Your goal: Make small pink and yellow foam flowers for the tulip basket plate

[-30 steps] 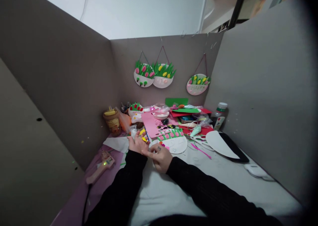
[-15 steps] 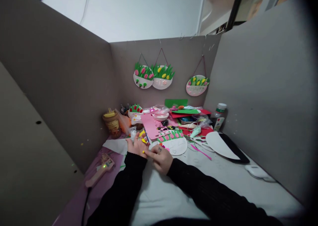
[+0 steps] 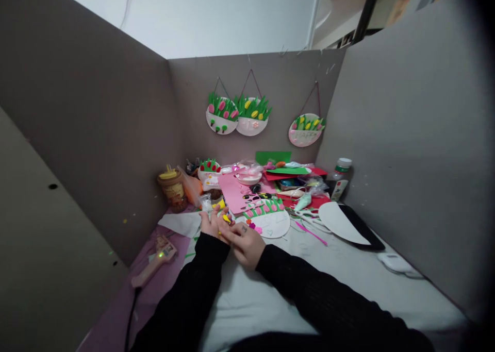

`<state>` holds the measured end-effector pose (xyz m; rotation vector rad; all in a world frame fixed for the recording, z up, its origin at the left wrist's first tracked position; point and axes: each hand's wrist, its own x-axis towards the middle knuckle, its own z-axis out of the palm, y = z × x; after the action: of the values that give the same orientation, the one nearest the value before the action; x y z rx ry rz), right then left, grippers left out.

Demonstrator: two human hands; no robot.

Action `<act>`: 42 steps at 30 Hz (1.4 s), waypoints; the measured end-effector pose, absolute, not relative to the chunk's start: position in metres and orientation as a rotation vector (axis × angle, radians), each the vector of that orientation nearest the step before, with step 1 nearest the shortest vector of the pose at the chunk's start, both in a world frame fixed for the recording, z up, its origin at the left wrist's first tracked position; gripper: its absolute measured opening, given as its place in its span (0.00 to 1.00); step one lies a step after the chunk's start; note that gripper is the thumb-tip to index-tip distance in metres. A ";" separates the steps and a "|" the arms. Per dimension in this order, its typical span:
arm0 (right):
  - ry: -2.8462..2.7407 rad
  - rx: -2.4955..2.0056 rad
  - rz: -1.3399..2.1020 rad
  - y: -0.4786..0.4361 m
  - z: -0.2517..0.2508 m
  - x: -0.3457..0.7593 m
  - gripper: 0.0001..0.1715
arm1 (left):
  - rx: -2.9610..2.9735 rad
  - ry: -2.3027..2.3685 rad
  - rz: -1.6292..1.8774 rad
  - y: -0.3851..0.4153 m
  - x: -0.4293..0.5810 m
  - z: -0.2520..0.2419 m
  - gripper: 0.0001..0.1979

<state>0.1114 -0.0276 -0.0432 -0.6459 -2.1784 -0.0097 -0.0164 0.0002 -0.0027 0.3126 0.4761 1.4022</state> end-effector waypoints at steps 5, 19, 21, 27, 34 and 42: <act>-2.210 -0.832 -0.006 -0.025 -0.044 0.110 0.40 | 0.222 0.484 1.318 0.000 -0.017 -0.006 0.29; -2.244 -0.881 0.013 -0.029 -0.042 0.109 0.41 | 0.127 0.467 1.317 0.002 -0.019 -0.005 0.31; -2.235 -0.907 -0.005 -0.030 -0.042 0.109 0.42 | 0.151 0.455 1.334 0.002 -0.019 -0.005 0.31; -2.261 -0.913 0.044 -0.031 -0.041 0.108 0.43 | 0.231 0.430 1.334 0.000 -0.018 -0.004 0.31; -2.301 -0.868 0.024 -0.031 -0.042 0.110 0.43 | 0.270 0.405 1.344 -0.001 -0.019 -0.002 0.31; -2.270 -0.874 -0.065 -0.032 -0.042 0.110 0.43 | 0.303 0.385 1.365 -0.001 -0.019 -0.004 0.29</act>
<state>0.1100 -0.0320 -0.0420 -0.8736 -2.2698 -0.0653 -0.0190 -0.0009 -0.0043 0.3035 0.3854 1.3646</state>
